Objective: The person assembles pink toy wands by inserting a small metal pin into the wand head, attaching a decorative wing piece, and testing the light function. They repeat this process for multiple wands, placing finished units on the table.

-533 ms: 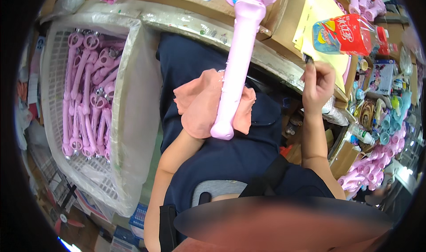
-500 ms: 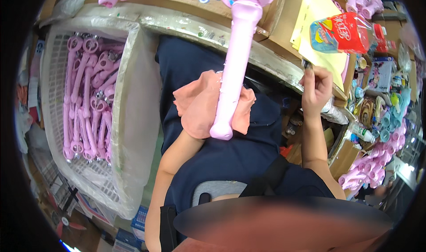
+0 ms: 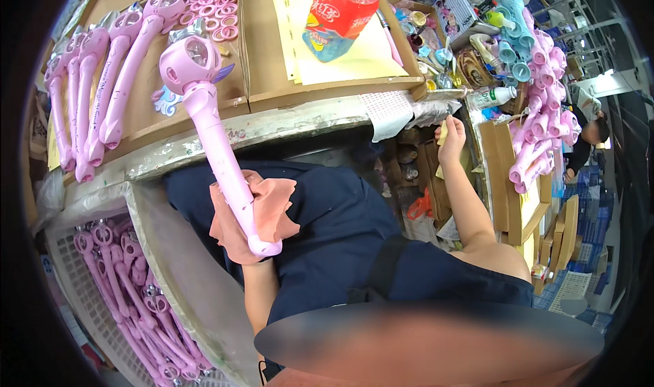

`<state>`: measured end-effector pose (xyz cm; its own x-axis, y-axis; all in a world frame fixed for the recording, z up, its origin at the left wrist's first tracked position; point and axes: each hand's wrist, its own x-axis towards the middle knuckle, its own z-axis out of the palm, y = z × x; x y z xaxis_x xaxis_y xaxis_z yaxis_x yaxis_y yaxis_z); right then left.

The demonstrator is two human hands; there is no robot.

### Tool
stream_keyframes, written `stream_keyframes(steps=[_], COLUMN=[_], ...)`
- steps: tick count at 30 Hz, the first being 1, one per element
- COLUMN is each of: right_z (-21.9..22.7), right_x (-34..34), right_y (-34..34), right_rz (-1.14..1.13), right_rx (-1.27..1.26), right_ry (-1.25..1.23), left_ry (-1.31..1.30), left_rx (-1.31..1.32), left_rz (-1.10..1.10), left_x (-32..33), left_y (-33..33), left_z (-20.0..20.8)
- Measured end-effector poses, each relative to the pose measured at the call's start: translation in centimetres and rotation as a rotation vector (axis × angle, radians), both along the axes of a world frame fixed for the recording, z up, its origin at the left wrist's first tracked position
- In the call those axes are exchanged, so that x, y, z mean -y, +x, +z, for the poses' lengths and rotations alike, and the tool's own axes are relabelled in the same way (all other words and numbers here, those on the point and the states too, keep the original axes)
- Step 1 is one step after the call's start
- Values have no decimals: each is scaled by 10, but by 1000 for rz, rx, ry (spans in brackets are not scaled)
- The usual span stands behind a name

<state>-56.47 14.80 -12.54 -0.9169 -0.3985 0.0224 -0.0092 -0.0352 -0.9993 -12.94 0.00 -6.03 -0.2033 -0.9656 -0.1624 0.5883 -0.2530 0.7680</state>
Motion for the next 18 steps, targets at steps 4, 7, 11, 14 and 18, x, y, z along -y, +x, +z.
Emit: stream_keyframes(steps=[4,7,11,14,18], right_z=[-26,-43,-63,-75,-63], right_x=[11,18,-10,-56,-80], right_y=[-27,-35,-39,-12,68], right_rz=[-64,-154,-67,-103,-21], right_rx=[113,195,263,260,119], right_ry=[-139,-151,-137,148,346], left_ry=[-208,-573,-214,56,134], left_rx=[244,640,217,-65,-212], left_rz=[12,118,-11,-70,-125], left_x=[-6,-7,-5,-2,2], left_y=[-1,-3,-5,-6,3], left_z=[3,5,10,11,5])
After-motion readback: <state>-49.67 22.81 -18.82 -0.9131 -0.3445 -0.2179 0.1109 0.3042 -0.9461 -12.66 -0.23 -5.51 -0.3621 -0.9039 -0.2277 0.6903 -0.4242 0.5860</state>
